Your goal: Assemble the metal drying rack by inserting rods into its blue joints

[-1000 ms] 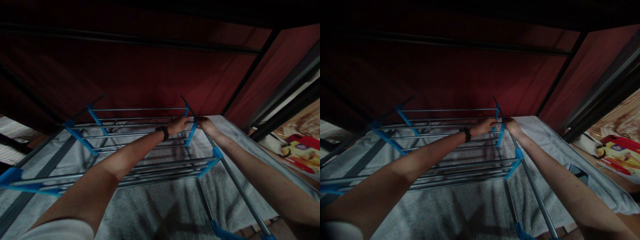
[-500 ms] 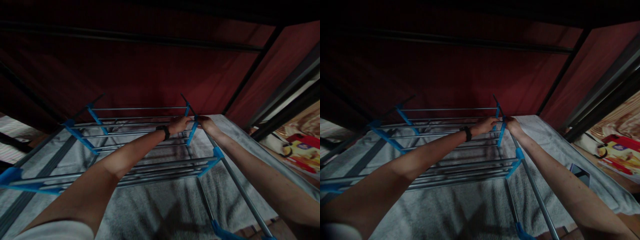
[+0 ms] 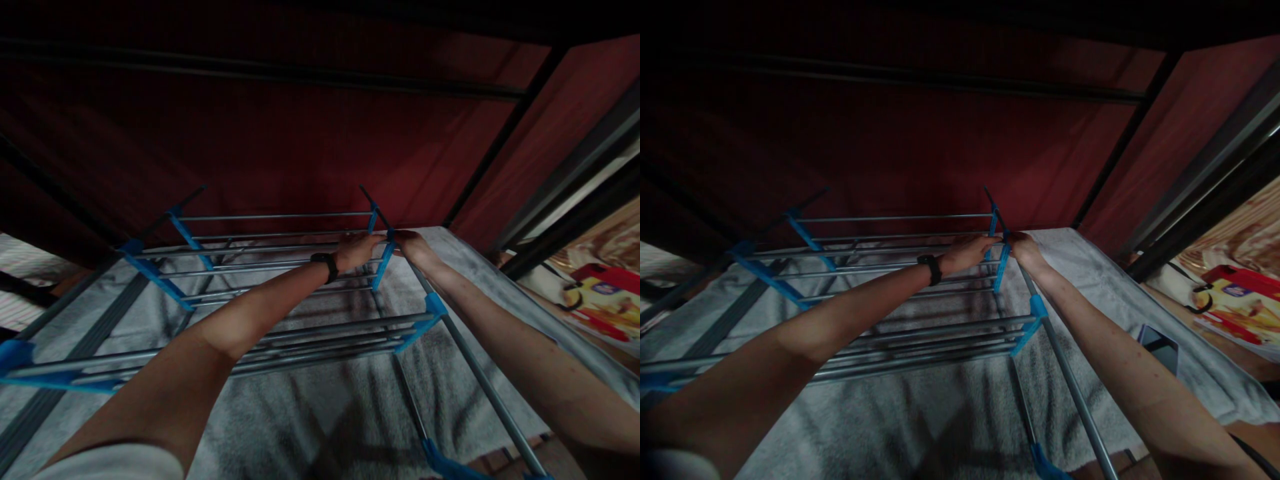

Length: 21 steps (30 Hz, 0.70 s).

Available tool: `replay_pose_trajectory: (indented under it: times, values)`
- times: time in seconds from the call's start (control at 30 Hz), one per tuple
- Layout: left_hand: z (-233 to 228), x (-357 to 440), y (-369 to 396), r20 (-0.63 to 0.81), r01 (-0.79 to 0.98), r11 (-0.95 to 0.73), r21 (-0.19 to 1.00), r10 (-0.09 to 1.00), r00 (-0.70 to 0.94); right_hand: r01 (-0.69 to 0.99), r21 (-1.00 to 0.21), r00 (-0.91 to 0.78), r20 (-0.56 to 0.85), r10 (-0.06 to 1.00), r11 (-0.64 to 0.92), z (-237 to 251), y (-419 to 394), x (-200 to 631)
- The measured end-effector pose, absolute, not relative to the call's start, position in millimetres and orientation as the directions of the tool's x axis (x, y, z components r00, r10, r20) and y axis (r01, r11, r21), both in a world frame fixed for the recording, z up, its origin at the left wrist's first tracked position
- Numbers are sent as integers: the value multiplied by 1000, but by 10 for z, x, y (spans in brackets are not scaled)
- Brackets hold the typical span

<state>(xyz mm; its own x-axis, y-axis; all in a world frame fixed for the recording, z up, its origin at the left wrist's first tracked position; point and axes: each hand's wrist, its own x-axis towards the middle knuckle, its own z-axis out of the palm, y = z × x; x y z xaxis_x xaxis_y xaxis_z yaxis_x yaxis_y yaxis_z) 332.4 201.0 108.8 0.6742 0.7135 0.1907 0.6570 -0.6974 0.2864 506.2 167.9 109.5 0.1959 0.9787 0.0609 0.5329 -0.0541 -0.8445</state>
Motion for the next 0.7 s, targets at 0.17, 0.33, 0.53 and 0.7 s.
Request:
replay_pose_trajectory:
  times: [0.17,0.33,0.53,0.7]
  values:
    - [1073,3321,1967,188,673,-708,214,706,683,422,-901,237,2,971,-101,1107,1689,5052]
    - [1096,3334,1947,160,694,-683,228,729,665,380,-920,238,-4,971,-97,1094,1696,5057]
    - [1096,3337,1969,161,691,-673,262,737,657,347,-932,252,-12,968,-102,1095,1686,5040]
    - [1091,3338,1949,178,689,-672,271,739,650,333,-937,257,-18,966,-106,1123,1652,5011]
